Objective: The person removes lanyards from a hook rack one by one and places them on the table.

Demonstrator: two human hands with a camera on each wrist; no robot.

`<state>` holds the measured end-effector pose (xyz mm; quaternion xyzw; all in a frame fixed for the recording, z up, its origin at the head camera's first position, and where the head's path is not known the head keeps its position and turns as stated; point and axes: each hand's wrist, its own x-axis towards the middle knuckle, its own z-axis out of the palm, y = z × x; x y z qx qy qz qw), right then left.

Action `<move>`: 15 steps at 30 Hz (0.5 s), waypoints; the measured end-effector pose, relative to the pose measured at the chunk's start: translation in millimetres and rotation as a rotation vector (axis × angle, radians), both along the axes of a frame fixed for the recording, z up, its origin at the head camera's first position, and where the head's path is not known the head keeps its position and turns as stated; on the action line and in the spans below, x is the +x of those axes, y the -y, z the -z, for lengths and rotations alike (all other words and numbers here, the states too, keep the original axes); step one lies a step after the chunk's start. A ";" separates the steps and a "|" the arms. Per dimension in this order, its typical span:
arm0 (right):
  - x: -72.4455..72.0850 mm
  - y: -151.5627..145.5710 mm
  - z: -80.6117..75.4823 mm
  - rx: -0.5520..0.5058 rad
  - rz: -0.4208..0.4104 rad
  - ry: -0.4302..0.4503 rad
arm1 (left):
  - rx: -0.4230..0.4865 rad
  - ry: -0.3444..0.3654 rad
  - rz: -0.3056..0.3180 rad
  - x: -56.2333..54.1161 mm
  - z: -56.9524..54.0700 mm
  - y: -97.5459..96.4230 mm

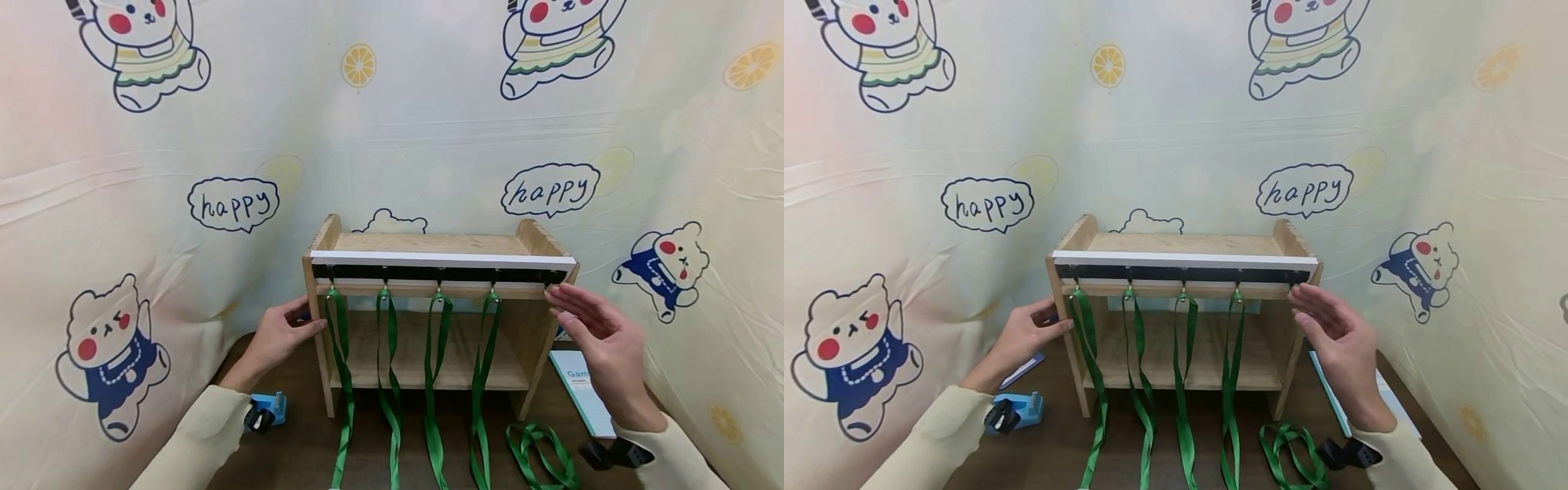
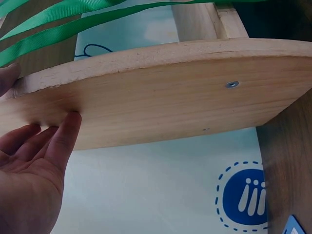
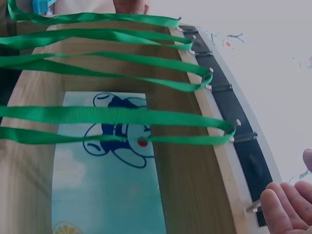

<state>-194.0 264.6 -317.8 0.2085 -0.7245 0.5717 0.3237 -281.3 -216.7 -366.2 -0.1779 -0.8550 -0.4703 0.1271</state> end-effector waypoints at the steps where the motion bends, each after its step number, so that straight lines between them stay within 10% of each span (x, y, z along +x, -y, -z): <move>1: 0.1 1.9 -0.2 0.011 -0.008 -0.007 | -0.001 0.000 -0.001 0.0 0.1 0.1; 15: -13.7 21.5 3.5 0.073 -0.087 0.033 | 0.008 -0.003 -0.010 -0.9 0.7 -1.7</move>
